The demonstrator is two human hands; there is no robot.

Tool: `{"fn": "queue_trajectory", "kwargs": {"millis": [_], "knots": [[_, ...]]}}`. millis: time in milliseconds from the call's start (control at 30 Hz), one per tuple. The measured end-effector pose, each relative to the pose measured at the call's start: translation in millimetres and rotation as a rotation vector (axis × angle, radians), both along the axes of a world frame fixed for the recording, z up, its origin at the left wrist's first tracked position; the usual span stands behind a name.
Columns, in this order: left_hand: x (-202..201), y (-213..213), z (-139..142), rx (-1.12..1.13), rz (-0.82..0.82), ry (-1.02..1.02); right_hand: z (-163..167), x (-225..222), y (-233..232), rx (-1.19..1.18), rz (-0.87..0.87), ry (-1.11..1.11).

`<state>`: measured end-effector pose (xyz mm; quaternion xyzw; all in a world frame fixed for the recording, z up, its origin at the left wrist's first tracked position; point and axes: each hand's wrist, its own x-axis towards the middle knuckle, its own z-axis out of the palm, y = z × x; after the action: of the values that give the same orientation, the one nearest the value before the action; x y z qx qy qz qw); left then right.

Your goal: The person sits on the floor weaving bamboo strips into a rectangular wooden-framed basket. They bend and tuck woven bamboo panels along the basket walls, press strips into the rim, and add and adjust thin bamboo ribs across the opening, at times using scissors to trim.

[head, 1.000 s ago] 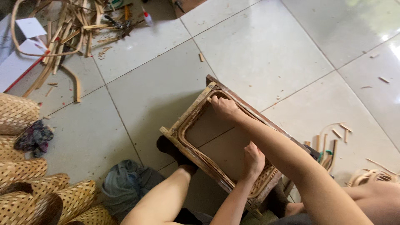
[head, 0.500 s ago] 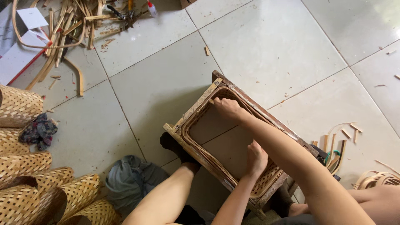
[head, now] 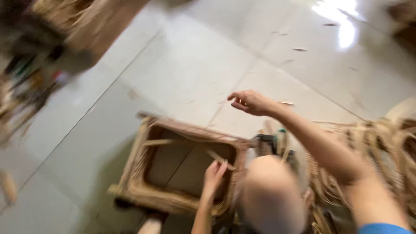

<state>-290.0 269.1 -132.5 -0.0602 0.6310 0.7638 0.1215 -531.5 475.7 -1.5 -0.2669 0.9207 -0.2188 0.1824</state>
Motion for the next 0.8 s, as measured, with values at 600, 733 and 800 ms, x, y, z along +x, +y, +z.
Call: {"fn": "queue_trajectory", "kwargs": {"millis": [600, 733, 800], "knots": [[89.8, -17.0, 30.1, -0.838, -0.239, -0.56, -170.5, 100.6, 180.4, 0.042, -1.101, -0.045], [100.8, -25.4, 36.5, -0.853, -0.247, -0.56, -166.8, 77.7, 186.6, -0.147, -1.045, 0.17], [102.3, -25.5, 38.3, -0.86, -0.253, -0.557, -164.4, 71.2, 184.0, 0.004, -0.902, 0.402]]}}
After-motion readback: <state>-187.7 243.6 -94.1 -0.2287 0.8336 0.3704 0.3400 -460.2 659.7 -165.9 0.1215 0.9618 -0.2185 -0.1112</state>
